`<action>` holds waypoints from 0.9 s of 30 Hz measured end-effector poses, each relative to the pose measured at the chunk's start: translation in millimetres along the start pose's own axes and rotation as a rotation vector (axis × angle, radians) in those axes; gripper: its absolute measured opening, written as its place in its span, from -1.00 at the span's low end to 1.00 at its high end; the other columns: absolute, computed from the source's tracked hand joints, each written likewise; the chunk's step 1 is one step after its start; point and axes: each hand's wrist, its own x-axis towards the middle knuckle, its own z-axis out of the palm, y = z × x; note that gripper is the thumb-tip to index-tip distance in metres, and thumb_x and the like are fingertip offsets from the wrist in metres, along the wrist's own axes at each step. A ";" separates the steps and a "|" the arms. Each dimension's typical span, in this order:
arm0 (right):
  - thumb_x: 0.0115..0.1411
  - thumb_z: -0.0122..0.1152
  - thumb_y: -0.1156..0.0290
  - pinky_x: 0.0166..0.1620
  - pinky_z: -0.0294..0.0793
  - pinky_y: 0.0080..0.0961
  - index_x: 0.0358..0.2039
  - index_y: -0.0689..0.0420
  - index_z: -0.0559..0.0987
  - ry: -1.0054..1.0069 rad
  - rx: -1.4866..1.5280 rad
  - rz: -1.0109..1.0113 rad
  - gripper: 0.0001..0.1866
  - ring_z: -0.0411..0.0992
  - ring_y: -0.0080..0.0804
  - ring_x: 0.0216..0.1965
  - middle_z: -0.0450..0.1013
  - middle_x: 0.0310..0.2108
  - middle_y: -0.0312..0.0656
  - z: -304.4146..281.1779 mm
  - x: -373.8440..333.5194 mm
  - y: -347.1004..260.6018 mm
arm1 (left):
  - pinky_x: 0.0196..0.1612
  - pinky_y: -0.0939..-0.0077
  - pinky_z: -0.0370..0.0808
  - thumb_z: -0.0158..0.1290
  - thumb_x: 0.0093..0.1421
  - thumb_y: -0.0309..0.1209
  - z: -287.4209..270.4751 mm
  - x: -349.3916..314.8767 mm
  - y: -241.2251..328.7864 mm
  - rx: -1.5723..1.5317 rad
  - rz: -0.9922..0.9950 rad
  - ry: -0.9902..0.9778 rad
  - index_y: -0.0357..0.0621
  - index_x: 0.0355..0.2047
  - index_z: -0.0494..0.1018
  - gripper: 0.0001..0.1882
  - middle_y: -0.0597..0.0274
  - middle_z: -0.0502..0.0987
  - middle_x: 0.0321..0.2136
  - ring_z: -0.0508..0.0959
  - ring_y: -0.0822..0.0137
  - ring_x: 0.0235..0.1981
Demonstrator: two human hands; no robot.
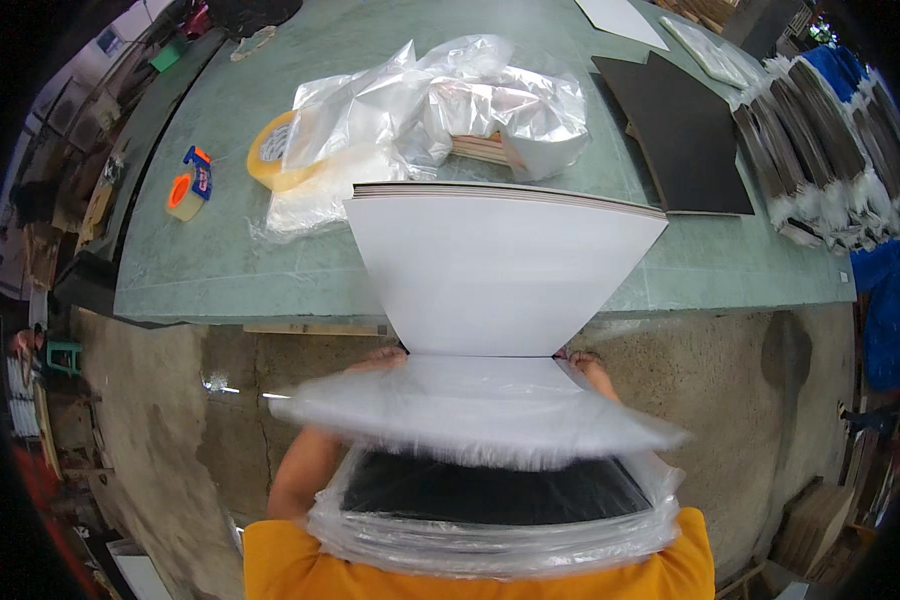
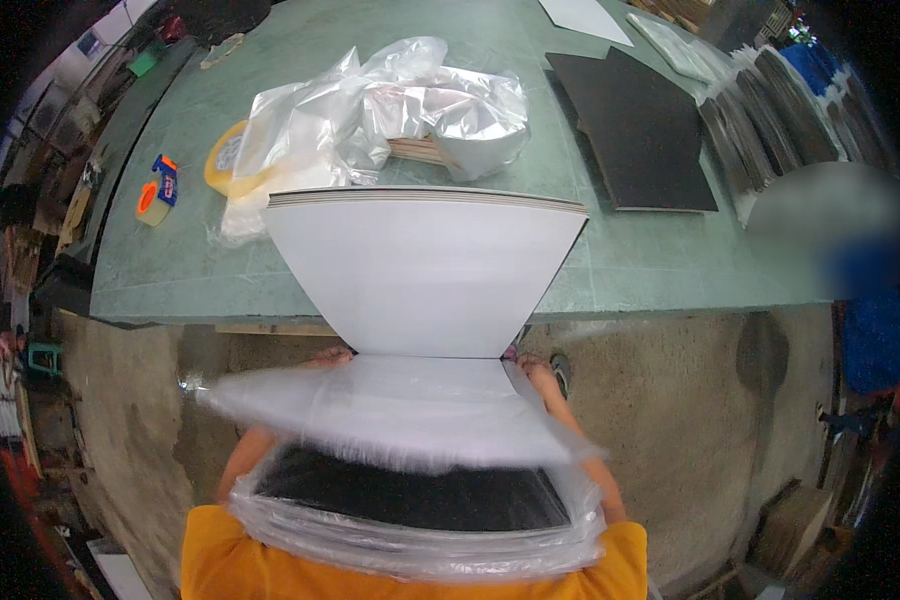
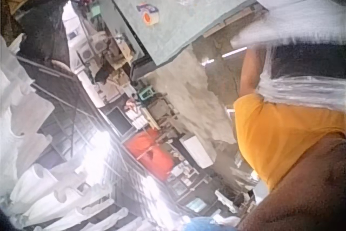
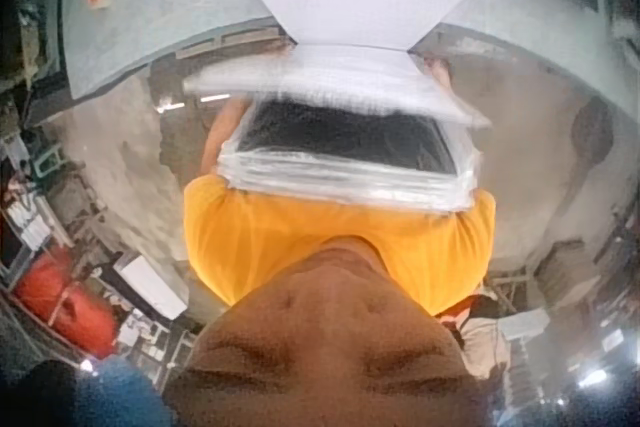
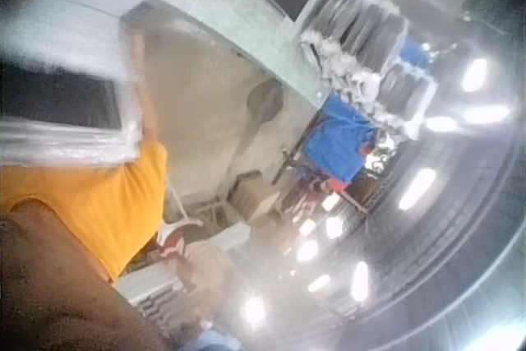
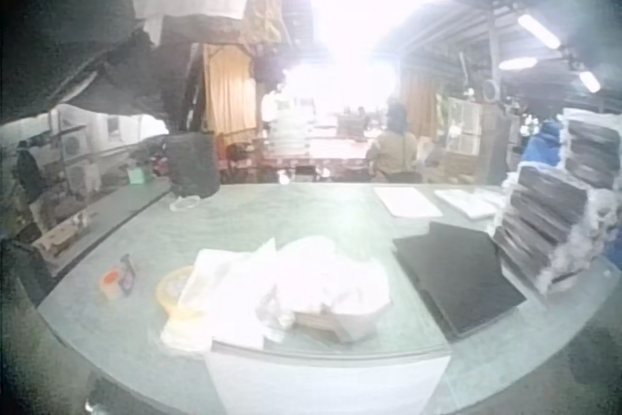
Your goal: The person places black rectangular panels into plastic sleeves by hand, one at a time, and then stacks the sleeved panels to the side of the workstation.
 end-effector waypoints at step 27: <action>0.10 -0.09 0.13 -0.17 0.31 -0.38 -0.28 0.26 0.47 -0.635 0.496 -0.029 -0.58 0.37 -0.13 -0.25 0.41 -0.31 0.00 -116.1 24.2 -274.3 | -0.35 0.57 0.37 -0.01 -0.05 -0.47 83.4 -173.1 188.7 0.651 0.739 0.166 -0.30 -0.39 0.38 -0.80 0.14 0.44 -0.48 0.45 0.39 -0.44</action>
